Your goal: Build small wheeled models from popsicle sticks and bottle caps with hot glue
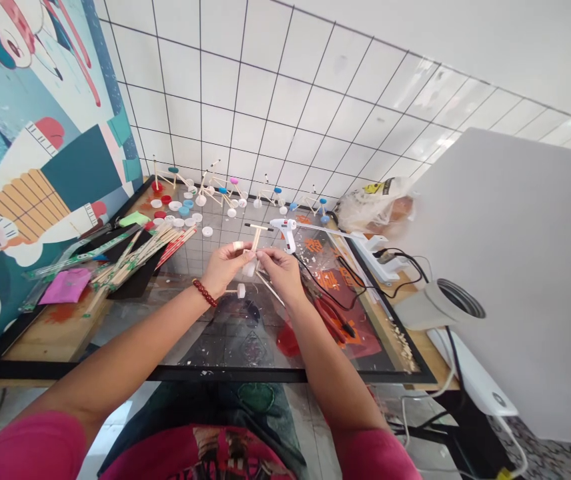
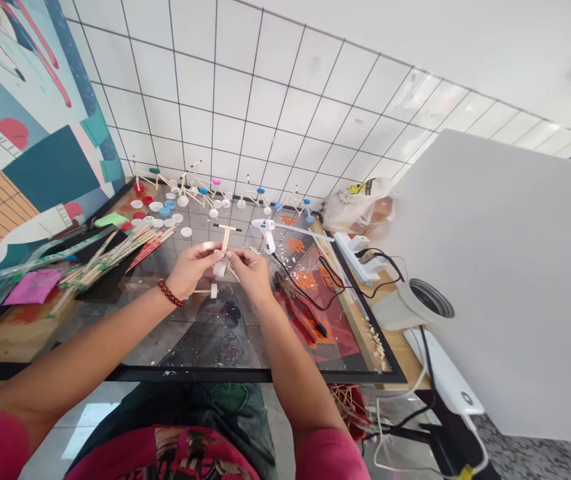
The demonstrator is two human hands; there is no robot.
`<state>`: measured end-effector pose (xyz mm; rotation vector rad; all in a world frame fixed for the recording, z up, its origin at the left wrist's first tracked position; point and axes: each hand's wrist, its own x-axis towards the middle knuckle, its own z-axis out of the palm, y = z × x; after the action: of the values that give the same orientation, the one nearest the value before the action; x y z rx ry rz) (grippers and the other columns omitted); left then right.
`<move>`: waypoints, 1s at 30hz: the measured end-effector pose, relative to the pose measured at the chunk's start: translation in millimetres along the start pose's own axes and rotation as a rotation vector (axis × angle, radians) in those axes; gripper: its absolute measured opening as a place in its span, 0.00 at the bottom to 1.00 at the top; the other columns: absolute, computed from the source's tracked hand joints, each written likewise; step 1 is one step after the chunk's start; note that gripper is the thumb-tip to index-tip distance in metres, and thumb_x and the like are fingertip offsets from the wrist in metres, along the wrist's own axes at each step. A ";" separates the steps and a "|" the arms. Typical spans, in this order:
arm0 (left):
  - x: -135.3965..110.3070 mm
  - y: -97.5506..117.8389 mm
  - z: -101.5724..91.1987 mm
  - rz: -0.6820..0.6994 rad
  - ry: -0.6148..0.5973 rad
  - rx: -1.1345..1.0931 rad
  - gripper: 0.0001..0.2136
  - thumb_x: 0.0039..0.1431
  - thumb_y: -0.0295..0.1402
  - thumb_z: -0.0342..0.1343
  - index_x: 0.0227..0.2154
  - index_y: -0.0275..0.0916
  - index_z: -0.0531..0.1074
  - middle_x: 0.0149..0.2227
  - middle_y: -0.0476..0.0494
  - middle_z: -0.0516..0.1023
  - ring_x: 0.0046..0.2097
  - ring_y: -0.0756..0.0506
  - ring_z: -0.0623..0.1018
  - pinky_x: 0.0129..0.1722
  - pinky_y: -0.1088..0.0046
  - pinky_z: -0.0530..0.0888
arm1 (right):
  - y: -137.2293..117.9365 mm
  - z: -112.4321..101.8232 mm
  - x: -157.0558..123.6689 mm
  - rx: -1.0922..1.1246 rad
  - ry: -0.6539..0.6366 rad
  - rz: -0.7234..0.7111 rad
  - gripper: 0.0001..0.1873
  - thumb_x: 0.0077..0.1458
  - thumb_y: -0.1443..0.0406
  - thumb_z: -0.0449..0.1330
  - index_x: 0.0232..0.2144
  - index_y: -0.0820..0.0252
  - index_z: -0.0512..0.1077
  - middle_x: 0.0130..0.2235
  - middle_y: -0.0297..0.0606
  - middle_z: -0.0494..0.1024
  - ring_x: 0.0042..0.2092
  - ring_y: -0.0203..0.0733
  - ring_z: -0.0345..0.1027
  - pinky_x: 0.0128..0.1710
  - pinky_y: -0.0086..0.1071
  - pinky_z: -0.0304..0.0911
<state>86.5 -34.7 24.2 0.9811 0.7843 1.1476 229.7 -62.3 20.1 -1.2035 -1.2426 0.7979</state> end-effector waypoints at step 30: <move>59.1 -13.8 -77.0 0.164 0.215 0.221 0.19 0.33 0.37 0.71 0.32 0.36 0.79 0.30 0.44 0.81 0.34 0.46 0.76 0.37 0.70 0.71 | 33.6 12.8 -0.8 -0.123 -0.108 0.063 0.15 0.48 0.60 0.65 0.39 0.59 0.79 0.39 0.41 0.83 0.38 0.40 0.76 0.44 0.37 0.70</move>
<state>37.0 38.0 -19.2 1.1335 1.0346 1.3434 222.2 -52.1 -13.5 -1.3184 -1.3634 0.8523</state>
